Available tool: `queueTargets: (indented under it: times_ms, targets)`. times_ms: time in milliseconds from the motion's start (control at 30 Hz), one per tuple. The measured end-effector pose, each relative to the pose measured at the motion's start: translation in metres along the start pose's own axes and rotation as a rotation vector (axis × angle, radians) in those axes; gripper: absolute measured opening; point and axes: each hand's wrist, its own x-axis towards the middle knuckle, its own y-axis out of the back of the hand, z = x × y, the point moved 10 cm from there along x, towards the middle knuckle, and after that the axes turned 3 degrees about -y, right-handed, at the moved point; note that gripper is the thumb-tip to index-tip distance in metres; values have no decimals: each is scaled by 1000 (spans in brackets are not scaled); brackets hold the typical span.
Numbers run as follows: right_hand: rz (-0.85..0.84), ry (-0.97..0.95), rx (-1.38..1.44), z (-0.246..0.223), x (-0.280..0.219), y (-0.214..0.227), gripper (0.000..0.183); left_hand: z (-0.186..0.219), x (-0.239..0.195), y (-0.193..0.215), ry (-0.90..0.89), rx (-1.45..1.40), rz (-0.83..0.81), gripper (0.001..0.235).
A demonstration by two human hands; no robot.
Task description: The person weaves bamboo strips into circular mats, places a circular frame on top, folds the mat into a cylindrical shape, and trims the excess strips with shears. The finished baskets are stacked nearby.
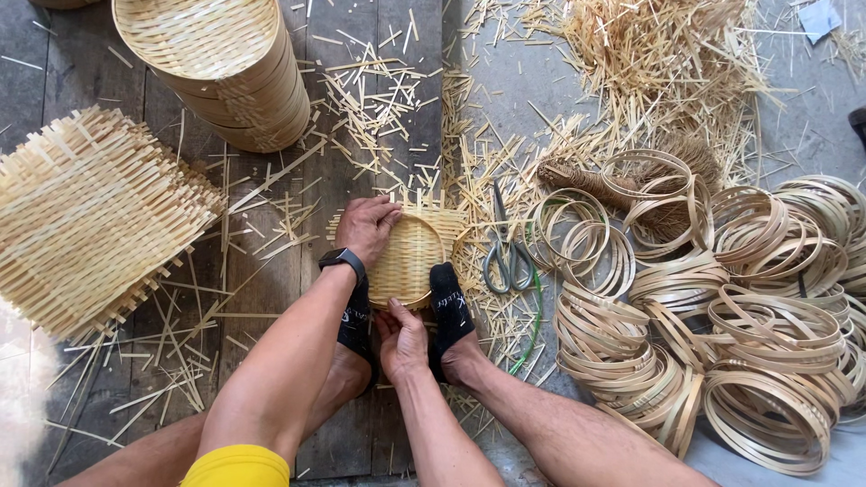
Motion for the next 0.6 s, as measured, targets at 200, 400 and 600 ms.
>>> queueTargets:
  times_ms: [200, 400, 600]
  targets:
    - [-83, 55, -22, -20, -28, -38, 33, 1, -2, -3, -60, 45, 22, 33]
    - [483, 77, -1536, -81, -103, -43, 64, 10, 3, 2, -124, 21, -20, 36]
    - [-359, 1176, -2513, -76, -80, -184, 113, -1, 7, -5, -68, -40, -124, 32]
